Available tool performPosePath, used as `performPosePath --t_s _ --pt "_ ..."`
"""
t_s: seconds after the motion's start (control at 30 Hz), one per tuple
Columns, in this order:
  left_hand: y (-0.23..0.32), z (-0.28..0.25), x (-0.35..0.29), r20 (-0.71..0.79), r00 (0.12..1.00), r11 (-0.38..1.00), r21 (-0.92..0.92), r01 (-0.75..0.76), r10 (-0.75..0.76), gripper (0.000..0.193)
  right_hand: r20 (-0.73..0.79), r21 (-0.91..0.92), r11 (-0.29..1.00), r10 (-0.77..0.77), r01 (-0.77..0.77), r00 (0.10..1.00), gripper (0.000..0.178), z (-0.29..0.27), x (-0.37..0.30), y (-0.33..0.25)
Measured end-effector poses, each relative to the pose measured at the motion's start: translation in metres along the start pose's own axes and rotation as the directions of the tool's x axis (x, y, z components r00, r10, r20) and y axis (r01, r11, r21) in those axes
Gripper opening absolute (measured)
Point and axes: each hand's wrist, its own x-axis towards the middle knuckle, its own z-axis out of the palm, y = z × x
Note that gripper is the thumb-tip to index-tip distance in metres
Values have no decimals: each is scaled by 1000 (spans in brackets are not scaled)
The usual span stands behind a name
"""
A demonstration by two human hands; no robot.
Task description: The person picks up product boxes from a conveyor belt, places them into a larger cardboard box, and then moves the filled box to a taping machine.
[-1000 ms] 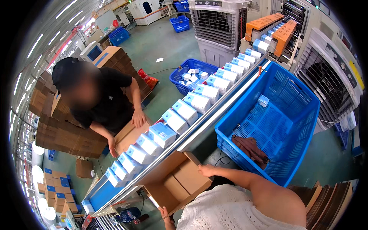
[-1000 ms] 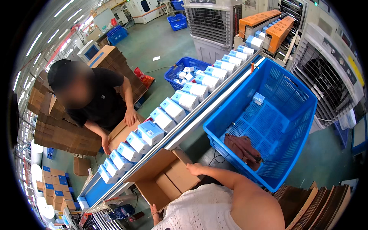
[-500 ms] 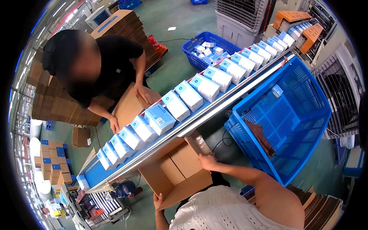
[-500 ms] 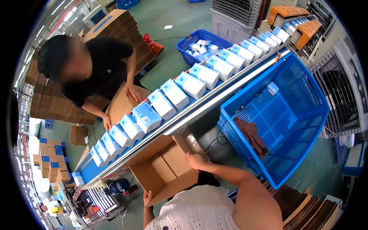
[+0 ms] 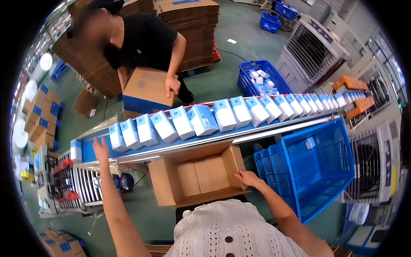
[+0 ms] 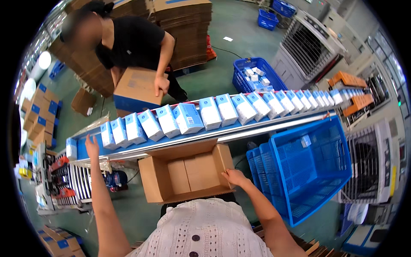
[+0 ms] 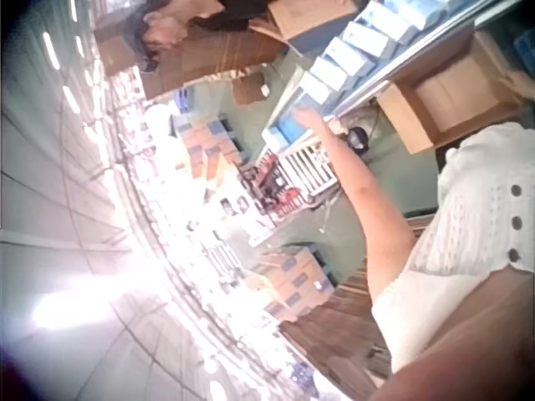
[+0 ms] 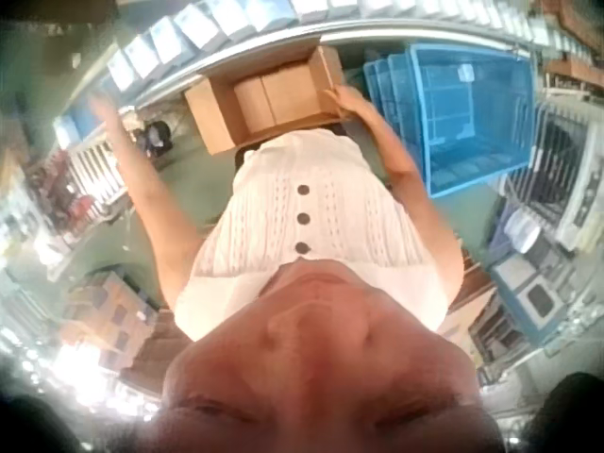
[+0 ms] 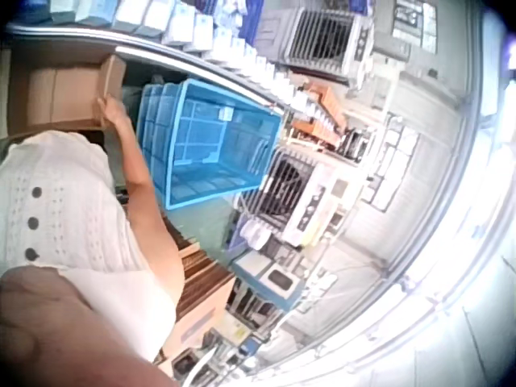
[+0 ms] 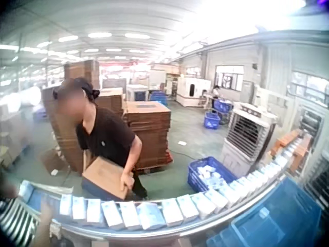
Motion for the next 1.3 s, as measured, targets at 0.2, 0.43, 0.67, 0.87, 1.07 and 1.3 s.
performPosePath --t_s 0.2,0.43,0.67,0.87,1.07,1.3 --pt "94 54 8 487 868 992 -26 124 -95 68 -357 61 998 -2 26 934 19 -89 -25 -13" --pt "206 45 -35 542 833 981 -193 -2 108 62 -661 -110 904 -377 413 649 14 -200 57 -127" --pt "172 46 -34 557 830 940 -301 162 36 67 -514 -141 955 -295 260 805 42 -165 128 -183" --pt "152 22 -34 522 852 900 -388 199 37 72 -529 226 926 -145 303 836 66 -153 144 -225" --pt "222 -91 -72 298 953 800 -585 134 59 68 -720 152 928 -132 341 681 60 -215 17 -203" --pt "223 -102 -254 720 685 957 -263 125 108 74 -562 52 990 -76 127 823 49 -94 -72 -60"
